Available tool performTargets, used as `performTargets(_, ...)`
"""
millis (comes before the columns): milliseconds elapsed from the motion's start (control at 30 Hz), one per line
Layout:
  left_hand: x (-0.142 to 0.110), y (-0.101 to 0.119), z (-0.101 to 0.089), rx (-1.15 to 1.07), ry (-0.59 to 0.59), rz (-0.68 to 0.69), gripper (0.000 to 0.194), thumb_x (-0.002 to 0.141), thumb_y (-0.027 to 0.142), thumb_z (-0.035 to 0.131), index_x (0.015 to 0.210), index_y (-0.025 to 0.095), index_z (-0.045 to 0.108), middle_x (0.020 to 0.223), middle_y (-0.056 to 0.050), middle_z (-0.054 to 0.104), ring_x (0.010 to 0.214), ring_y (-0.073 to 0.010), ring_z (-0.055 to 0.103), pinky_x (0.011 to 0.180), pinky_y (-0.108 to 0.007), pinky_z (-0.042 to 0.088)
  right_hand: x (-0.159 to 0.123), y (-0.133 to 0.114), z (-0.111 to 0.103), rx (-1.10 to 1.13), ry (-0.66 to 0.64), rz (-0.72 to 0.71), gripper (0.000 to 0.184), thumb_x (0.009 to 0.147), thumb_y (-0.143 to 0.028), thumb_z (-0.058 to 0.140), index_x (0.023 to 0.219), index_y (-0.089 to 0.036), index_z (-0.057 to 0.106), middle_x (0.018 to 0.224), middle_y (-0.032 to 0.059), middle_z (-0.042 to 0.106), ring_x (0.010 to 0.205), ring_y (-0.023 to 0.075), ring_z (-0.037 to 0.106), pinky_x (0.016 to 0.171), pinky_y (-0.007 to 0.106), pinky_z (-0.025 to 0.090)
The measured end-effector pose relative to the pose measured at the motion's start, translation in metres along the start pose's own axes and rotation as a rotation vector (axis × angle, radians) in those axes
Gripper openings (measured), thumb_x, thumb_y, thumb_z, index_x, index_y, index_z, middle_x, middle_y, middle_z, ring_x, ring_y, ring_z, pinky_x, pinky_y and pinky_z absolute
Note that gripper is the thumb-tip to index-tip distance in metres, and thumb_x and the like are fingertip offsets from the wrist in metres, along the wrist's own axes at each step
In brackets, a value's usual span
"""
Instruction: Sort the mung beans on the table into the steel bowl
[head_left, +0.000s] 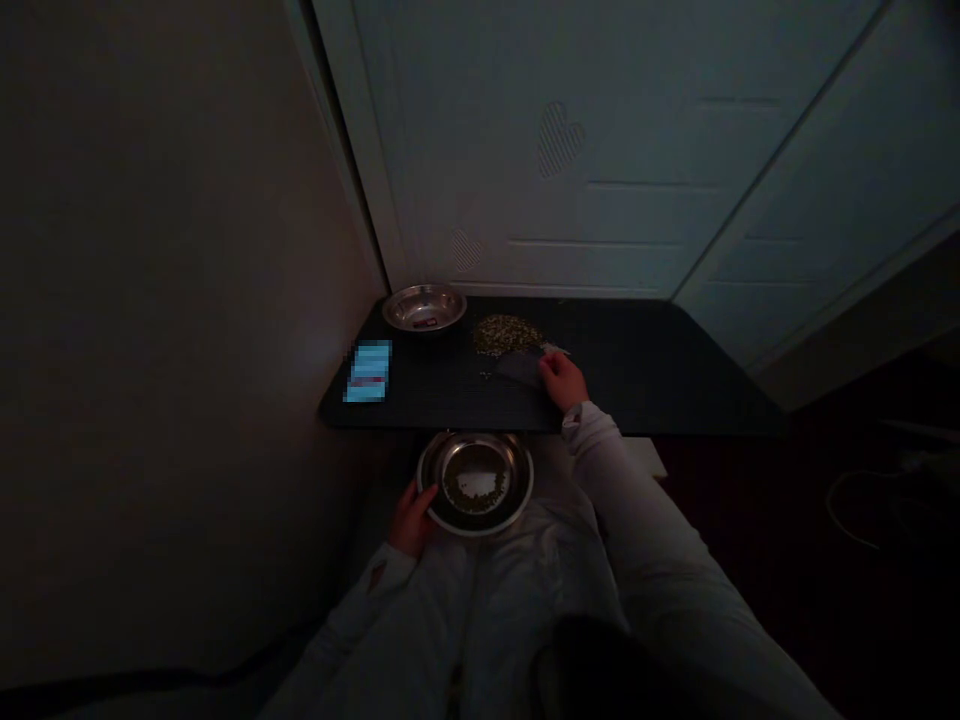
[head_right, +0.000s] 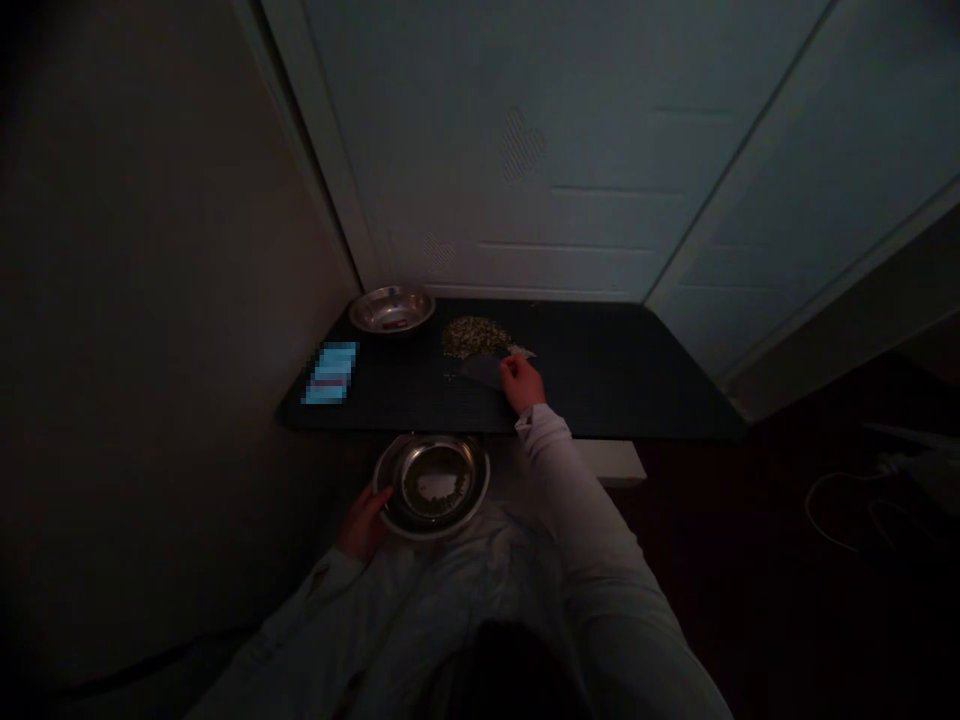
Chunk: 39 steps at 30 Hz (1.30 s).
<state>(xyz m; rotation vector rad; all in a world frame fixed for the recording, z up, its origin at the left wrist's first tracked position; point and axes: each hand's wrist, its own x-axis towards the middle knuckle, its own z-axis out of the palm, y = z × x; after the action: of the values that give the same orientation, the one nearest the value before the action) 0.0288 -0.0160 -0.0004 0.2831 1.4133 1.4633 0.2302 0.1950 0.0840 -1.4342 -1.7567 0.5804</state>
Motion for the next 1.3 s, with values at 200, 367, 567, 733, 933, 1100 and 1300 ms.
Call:
performTargets(200,0.002,0.002,-0.004,0.021,-0.016,0.023,0.026,0.054,0.015,0.064,0.080,0.018,0.061,0.090,-0.006,0.062,0.095,-0.0214,0.053,0.077,-0.031,0.044,-0.002,-0.001,0.002,-0.028,-0.007,-0.010,0.019,0.071,-0.031,0.039,0.075,-0.018,0.053,0.067,0.0014,0.056,0.063,0.0133,0.050,0.061,0.026,0.038)
performTargets(367,-0.001,0.006,-0.001,0.040,-0.037,0.036,0.023,0.053,0.012,0.064,0.075,0.017,0.061,0.093,-0.007,0.061,0.097,-0.0216,0.051,0.077,-0.028,0.043,-0.004,0.000,0.003,-0.028,-0.078,-0.016,0.018,0.070,-0.031,0.041,0.075,-0.019,0.053,0.066,-0.0001,0.056,0.063,0.0126,0.050,0.061,0.025,0.037)
performTargets(567,-0.010,0.014,0.006,0.027,-0.057,-0.016,0.024,0.056,0.016,0.063,0.080,0.018,0.061,0.084,-0.007,0.064,0.088,-0.0216,0.056,0.072,-0.029,0.046,-0.004,0.000,0.002,0.010,-0.055,-0.023,0.019,0.070,-0.031,0.039,0.074,-0.018,0.052,0.065,-0.0004,0.055,0.061,0.0116,0.049,0.061,0.024,0.038)
performTargets(733,-0.008,0.013,0.004,0.011,-0.035,-0.003,0.021,0.057,0.016,0.062,0.077,0.018,0.061,0.089,-0.005,0.063,0.092,-0.0210,0.054,0.076,-0.031,0.044,-0.006,-0.003,0.001,-0.021,-0.072,-0.020,0.019,0.070,-0.032,0.040,0.075,-0.018,0.053,0.067,0.0002,0.056,0.063,0.0122,0.050,0.062,0.025,0.038)
performTargets(933,-0.005,0.007,0.003,-0.005,-0.027,-0.029,0.018,0.058,0.018,0.062,0.076,0.019,0.060,0.088,-0.005,0.063,0.089,-0.0201,0.056,0.072,-0.030,0.045,-0.007,-0.001,0.002,0.087,-0.208,-0.069,0.019,0.070,-0.033,0.042,0.075,-0.019,0.053,0.063,-0.0020,0.055,0.061,0.0107,0.051,0.061,0.024,0.039)
performTargets(1100,0.000,0.002,0.003,-0.011,-0.006,-0.064,0.027,0.059,0.021,0.061,0.087,0.019,0.058,0.086,-0.005,0.064,0.081,-0.0198,0.059,0.069,-0.031,0.047,-0.006,-0.002,0.003,0.073,-0.190,-0.054,0.018,0.071,-0.032,0.042,0.076,-0.019,0.053,0.061,-0.0022,0.057,0.059,0.0106,0.052,0.059,0.023,0.039)
performTargets(1300,0.004,-0.005,-0.005,0.034,0.009,0.000,0.029,0.059,0.021,0.063,0.087,0.020,0.059,0.084,-0.006,0.064,0.086,-0.0207,0.057,0.073,-0.032,0.045,-0.008,-0.016,0.013,-0.032,-0.237,-0.065,0.018,0.072,-0.034,0.043,0.077,-0.022,0.055,0.066,-0.0015,0.061,0.063,0.0123,0.054,0.060,0.025,0.038)
